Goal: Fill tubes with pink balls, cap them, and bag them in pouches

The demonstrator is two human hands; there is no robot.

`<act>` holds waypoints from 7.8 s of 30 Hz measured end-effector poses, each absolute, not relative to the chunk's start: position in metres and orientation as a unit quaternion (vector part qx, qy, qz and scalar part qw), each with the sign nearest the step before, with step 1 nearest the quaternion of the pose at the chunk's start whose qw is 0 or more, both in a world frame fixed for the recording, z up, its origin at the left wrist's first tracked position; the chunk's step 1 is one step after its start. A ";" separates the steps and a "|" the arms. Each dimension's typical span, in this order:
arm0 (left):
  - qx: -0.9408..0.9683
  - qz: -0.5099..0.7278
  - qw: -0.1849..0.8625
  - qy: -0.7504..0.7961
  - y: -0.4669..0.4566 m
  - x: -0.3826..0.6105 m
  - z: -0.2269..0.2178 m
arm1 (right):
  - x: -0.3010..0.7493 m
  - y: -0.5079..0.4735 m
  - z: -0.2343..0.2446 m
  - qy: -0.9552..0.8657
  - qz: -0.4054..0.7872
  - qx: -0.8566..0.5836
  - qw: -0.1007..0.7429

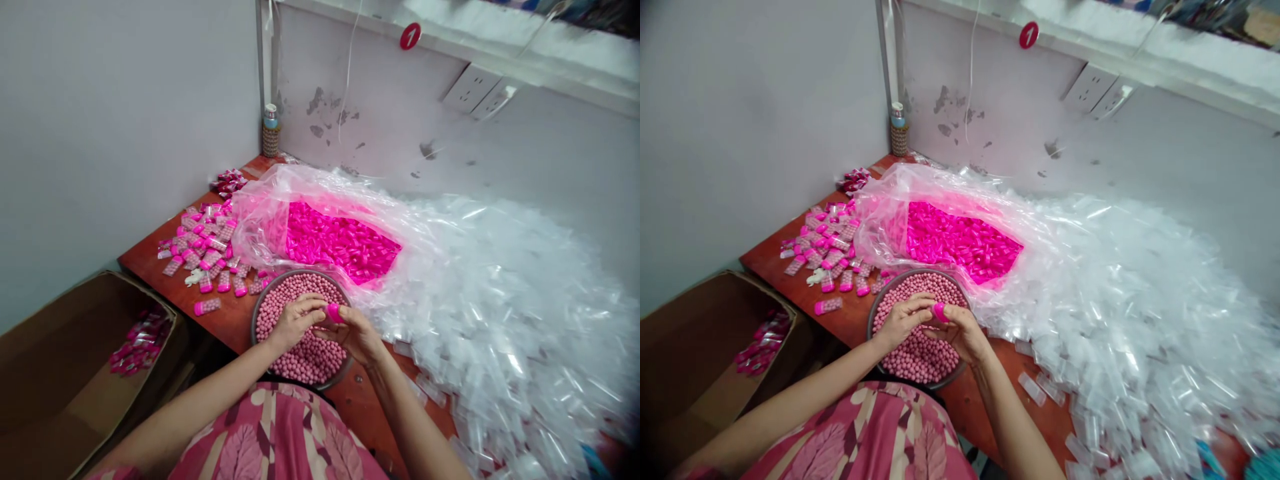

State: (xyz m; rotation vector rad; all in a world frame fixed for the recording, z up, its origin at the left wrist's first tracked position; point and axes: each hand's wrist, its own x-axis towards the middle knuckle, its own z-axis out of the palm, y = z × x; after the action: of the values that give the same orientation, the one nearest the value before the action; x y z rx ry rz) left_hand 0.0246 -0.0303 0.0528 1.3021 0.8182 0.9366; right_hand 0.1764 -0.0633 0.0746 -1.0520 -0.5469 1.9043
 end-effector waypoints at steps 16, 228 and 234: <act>0.459 0.503 0.485 0.549 0.057 -0.044 0.049 | 0.159 -0.052 0.054 -0.241 0.733 -0.445 0.454; 0.471 0.208 0.776 0.364 -0.008 0.014 0.023 | 0.198 -0.049 0.033 -0.703 0.424 -0.476 0.317; 0.526 0.226 0.729 0.376 -0.006 0.019 0.016 | 0.196 -0.056 0.020 -0.634 0.485 -0.502 0.332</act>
State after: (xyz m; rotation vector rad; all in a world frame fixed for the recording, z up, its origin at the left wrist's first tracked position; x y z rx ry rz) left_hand 0.0187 -0.0061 0.0164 1.1583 0.8280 0.4972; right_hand 0.1959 -0.0557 0.0200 -1.3121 -1.6574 1.2681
